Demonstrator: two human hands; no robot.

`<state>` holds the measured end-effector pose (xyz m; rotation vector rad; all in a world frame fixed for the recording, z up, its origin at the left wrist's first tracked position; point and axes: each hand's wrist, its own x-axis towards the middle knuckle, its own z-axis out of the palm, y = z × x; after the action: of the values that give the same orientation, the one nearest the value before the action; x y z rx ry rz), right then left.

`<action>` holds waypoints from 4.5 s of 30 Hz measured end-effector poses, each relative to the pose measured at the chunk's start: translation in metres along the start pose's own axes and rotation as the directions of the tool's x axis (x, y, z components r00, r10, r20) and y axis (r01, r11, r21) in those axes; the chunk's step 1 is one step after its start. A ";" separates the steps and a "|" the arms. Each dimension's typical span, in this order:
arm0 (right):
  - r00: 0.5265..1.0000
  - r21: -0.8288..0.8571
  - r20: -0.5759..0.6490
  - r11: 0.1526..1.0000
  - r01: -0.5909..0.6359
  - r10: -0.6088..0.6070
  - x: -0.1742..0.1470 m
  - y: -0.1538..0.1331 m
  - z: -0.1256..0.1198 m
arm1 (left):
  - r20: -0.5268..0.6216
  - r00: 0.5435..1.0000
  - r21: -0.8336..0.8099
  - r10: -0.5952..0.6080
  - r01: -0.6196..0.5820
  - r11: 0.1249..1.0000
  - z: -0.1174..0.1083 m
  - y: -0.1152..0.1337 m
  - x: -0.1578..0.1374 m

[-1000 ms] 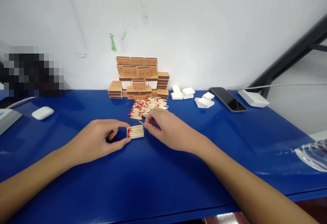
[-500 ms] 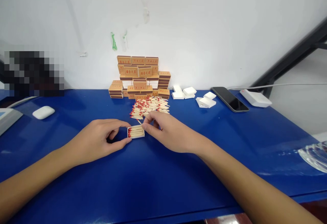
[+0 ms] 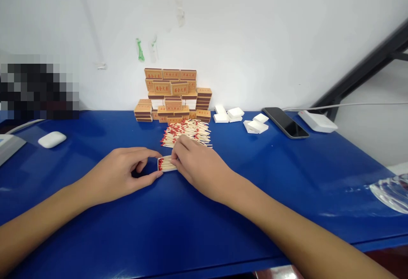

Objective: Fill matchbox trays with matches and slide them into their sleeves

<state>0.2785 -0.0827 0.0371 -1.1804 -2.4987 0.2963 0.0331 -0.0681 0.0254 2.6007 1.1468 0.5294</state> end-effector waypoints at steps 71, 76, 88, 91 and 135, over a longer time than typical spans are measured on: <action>0.993 0.202 0.039 0.974 0.104 -0.114 -0.006 0.006 -0.012 | 0.058 0.998 -0.010 -0.003 0.004 1.000 -0.005 0.003 -0.001; 0.993 0.206 0.024 0.973 0.105 -0.112 -0.005 0.006 -0.011 | 0.055 0.998 0.006 0.019 -0.020 1.000 -0.004 0.003 -0.001; 0.966 -0.084 -0.095 0.965 -0.250 0.242 0.002 0.051 -0.030 | -0.039 0.999 -0.002 0.035 -0.035 0.999 -0.004 0.001 -0.002; 0.965 -0.088 -0.082 0.963 -0.256 0.249 0.003 0.045 -0.018 | 0.006 1.000 0.014 0.030 -0.030 0.999 -0.004 0.002 -0.002; 0.996 -0.018 0.085 0.999 0.042 -0.041 -0.004 0.003 -0.006 | -0.009 0.999 0.009 0.054 -0.054 0.999 -0.001 0.002 -0.002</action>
<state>0.2849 -0.0837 0.0403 -1.1444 -2.6014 0.3167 0.0332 -0.0710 0.0266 2.6459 1.0871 0.5498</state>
